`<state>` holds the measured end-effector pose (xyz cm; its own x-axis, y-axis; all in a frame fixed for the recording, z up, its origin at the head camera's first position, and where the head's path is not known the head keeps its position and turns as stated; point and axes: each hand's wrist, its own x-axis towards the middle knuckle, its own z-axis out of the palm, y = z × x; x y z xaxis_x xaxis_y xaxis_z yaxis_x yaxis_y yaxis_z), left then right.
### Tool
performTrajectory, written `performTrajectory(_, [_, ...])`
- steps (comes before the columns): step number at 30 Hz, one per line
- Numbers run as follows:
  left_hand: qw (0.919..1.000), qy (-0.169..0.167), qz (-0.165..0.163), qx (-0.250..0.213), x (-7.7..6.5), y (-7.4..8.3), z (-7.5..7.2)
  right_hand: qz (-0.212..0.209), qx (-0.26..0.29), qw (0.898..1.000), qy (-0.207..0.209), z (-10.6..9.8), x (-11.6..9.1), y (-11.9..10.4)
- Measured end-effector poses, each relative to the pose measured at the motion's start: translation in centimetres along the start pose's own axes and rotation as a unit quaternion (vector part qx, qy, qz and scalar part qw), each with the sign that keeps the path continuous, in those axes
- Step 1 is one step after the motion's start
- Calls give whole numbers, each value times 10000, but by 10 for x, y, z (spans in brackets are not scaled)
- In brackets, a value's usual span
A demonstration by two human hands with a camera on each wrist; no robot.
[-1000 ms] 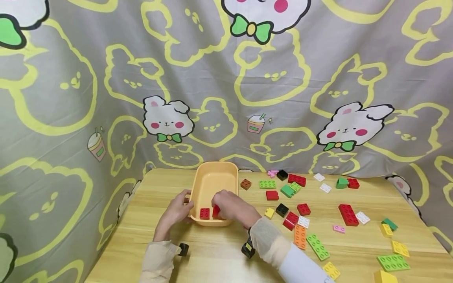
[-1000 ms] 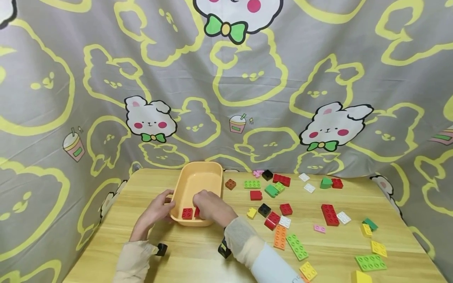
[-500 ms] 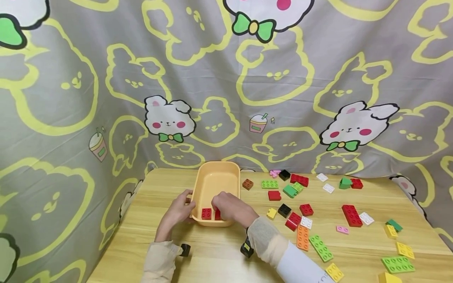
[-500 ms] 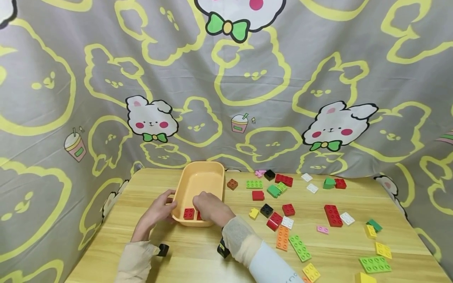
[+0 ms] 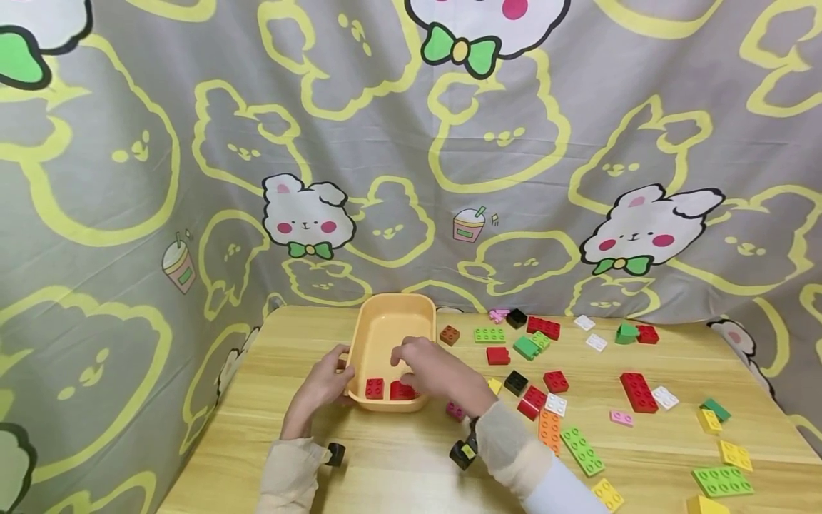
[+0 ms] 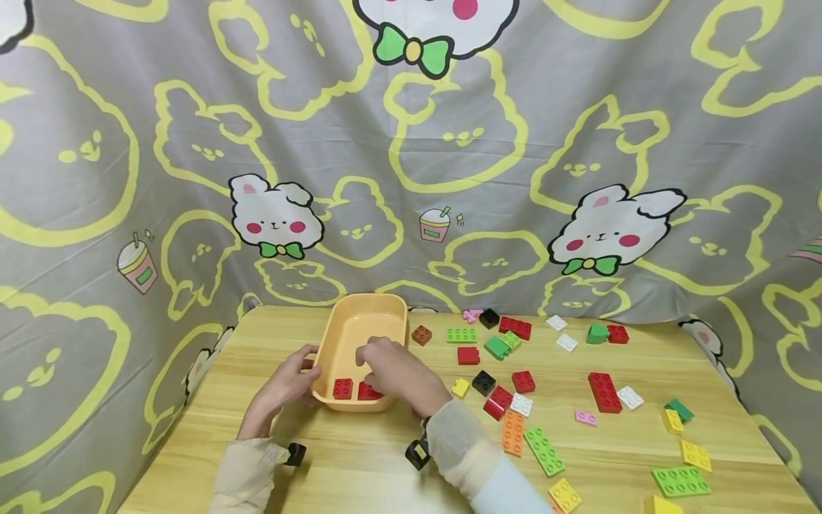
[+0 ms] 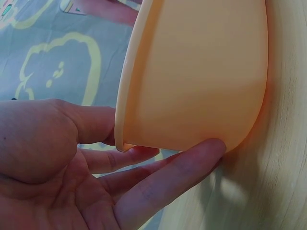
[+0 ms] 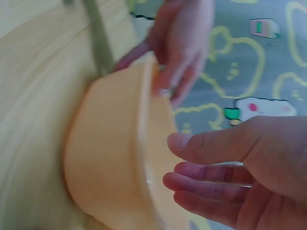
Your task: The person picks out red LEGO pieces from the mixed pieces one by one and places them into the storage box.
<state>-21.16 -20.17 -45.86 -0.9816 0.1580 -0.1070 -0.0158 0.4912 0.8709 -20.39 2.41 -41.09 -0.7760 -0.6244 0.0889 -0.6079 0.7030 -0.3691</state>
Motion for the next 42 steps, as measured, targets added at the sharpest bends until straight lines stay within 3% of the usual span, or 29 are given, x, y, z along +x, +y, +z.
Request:
performTrajectory(7, [9999,18,15,129,-1,1,-1,103,381,9985,391,-23,-33,4])
performTrajectory(15, [9998,31,55,197,-1,-1,0,279,231,9954,892,-44,-71,15])
performTrajectory(25, [9997,30,13,258,1,-2,1,665,143,9883,1366,-52,-115,45])
performTrajectory(35, [9997,-131,134,179,4,1,2,1043,368,9730,2024,-60,-153,88])
performTrajectory(42, [9998,-64,64,171,2,-4,0,1117,-47,9596,2583,-71,-168,109])
